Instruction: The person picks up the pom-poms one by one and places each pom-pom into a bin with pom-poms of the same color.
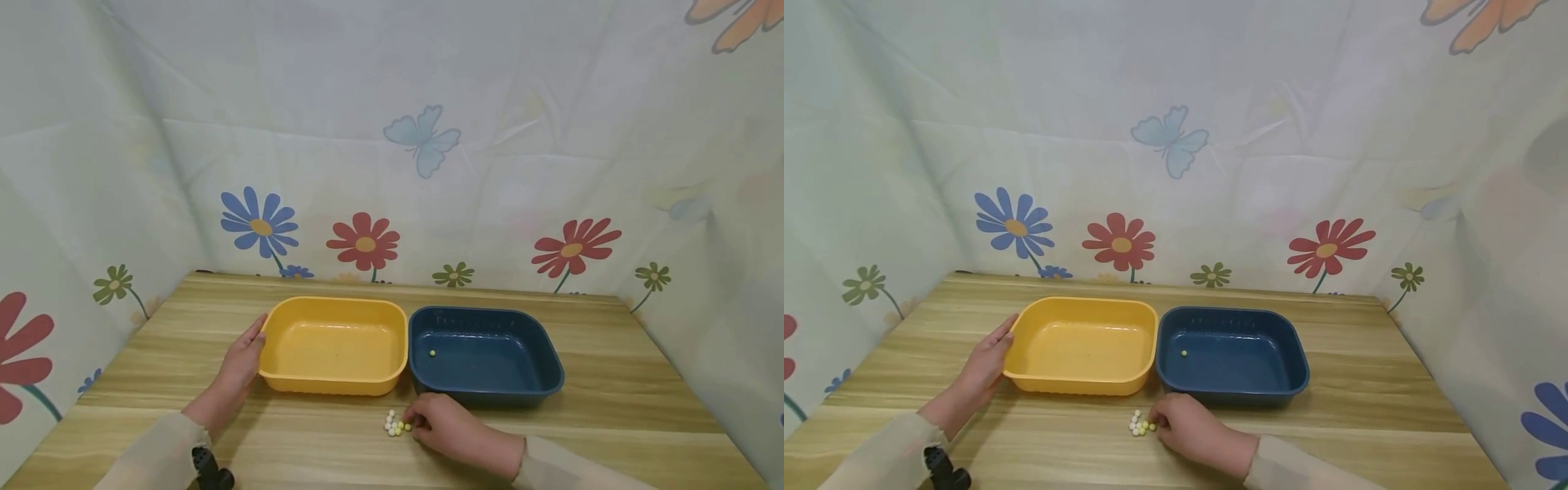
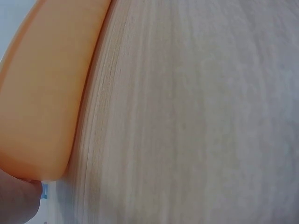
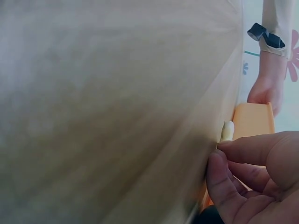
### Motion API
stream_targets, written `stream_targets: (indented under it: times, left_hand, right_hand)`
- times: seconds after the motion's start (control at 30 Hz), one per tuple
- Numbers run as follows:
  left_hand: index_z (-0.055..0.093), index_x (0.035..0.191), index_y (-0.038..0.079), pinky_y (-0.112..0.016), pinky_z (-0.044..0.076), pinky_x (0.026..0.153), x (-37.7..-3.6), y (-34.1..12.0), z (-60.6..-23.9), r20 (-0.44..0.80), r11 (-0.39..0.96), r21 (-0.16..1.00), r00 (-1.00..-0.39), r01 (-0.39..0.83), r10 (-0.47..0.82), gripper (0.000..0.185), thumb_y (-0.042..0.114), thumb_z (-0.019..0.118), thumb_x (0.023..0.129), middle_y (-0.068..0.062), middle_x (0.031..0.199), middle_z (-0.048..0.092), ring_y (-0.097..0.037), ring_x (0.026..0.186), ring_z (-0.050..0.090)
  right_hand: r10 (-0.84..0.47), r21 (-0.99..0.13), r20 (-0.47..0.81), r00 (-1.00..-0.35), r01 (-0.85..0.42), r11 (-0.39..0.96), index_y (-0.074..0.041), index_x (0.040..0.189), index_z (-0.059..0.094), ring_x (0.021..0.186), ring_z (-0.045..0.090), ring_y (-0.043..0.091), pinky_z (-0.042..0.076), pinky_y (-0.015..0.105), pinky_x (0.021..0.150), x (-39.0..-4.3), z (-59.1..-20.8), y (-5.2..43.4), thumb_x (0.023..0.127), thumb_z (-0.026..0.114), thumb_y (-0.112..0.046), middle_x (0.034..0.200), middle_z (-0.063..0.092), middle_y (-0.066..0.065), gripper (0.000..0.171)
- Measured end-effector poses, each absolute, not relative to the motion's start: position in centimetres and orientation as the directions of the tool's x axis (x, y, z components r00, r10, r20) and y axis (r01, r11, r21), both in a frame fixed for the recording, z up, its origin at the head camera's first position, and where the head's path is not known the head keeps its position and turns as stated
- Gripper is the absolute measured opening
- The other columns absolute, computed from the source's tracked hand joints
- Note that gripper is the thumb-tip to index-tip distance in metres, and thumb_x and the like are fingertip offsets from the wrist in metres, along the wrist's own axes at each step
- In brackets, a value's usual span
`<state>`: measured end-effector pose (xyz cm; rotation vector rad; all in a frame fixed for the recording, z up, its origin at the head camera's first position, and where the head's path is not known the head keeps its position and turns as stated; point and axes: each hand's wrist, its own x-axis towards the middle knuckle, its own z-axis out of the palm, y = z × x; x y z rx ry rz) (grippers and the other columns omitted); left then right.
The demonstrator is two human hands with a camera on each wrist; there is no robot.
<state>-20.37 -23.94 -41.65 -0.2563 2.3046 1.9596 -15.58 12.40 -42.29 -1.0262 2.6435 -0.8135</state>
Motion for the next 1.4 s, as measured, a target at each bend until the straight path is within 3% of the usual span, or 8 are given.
stream_targets:
  times: [0.5, 1.1, 1.4]
  left_hand:
    - [0.001, 0.165, 0.014, -0.049, 0.013, 0.133, -20.5, -23.9, -41.8, -0.189, 0.153, 0.968, -0.98, -0.197, -0.066, 0.055, 0.017, 0.021, 0.113, -0.009, 0.174, -0.006, -0.032, 0.162, 0.0]
    - [0.001, 0.165, 0.014, -0.049, 0.012, 0.133, -20.4, -23.9, -41.8, -0.188, 0.155, 0.968, -0.979, -0.198, -0.072, 0.055, 0.018, 0.021, 0.113, -0.007, 0.174, -0.007, -0.031, 0.162, -0.002]
    - [0.0, 0.165, 0.014, -0.05, 0.012, 0.133, -20.6, -24.0, -42.0, -0.181, 0.161, 0.969, -0.982, -0.188, -0.062, 0.055, 0.02, 0.02, 0.114, -0.008, 0.174, -0.008, -0.033, 0.162, -0.001]
  right_hand:
    - [-0.663, -0.553, 0.036, -0.747, -0.568, 0.61, -0.008, 0.09, 0.074, 0.075, 0.051, -0.005, 0.049, 0.015, 0.068, -15.5, -42.5, 12.4, 0.084, 0.074, 0.001, 0.081, 0.068, -0.002, 0.011]
    - [-0.645, -0.672, 0.027, -0.764, -0.491, 0.554, -0.008, 0.091, 0.074, 0.075, 0.058, -0.008, 0.053, 0.015, 0.067, -15.1, -41.1, 12.9, 0.087, 0.075, -0.003, 0.082, 0.075, -0.002, 0.007]
    - [-0.643, -0.744, -0.034, -0.765, -0.41, 0.527, -0.007, 0.093, 0.076, 0.075, 0.061, -0.007, 0.052, 0.014, 0.067, -15.6, -38.9, 13.3, 0.089, 0.073, -0.003, 0.088, 0.078, 0.005, 0.006]
